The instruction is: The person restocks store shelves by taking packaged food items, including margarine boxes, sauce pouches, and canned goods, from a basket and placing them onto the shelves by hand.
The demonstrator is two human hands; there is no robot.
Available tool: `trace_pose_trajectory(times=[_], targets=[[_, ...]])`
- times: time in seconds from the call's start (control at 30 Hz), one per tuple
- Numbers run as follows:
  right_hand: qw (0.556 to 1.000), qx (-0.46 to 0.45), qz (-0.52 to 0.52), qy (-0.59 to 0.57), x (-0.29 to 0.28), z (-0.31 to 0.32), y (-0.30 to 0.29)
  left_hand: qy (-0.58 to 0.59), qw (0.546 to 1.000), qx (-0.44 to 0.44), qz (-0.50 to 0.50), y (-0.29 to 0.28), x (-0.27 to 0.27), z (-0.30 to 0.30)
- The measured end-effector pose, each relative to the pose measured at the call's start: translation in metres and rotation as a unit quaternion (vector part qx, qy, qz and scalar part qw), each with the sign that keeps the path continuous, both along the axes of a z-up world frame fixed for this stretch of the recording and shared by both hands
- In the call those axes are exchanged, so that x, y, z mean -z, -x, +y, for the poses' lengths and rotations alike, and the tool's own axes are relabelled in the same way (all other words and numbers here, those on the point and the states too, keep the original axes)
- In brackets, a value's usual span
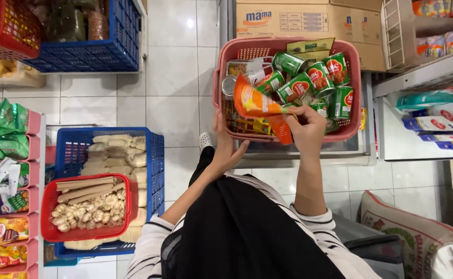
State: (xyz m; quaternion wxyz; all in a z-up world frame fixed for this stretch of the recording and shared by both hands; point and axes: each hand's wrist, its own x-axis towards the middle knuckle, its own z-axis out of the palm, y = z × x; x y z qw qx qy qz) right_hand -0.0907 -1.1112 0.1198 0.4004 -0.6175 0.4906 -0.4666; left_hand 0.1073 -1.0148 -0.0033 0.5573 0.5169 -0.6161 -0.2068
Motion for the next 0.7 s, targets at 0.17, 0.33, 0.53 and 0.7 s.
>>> trace_pose_trajectory(times=[0.17, 0.33, 0.53, 0.7], targets=[[0.984, -0.170, -0.036, 0.047, -0.017, 0.070, -0.054, -0.106, 0.695, 0.235, 0.671, 0.015, 0.030, -0.014], [0.908, -0.172, 0.312, 0.221, 0.004, 0.096, -0.100, -0.118, 0.599, 0.286, 0.739, -0.010, -0.008, 0.006], [0.923, -0.233, 0.272, 0.140, 0.040, 0.077, -0.102, -0.239, 0.765, 0.128, 0.584, -0.044, -0.010, 0.042], [0.916, -0.385, 0.108, -0.045, 0.059, 0.089, -0.117, -0.145, 0.639, 0.043, 0.754, -0.051, 0.018, 0.100]])
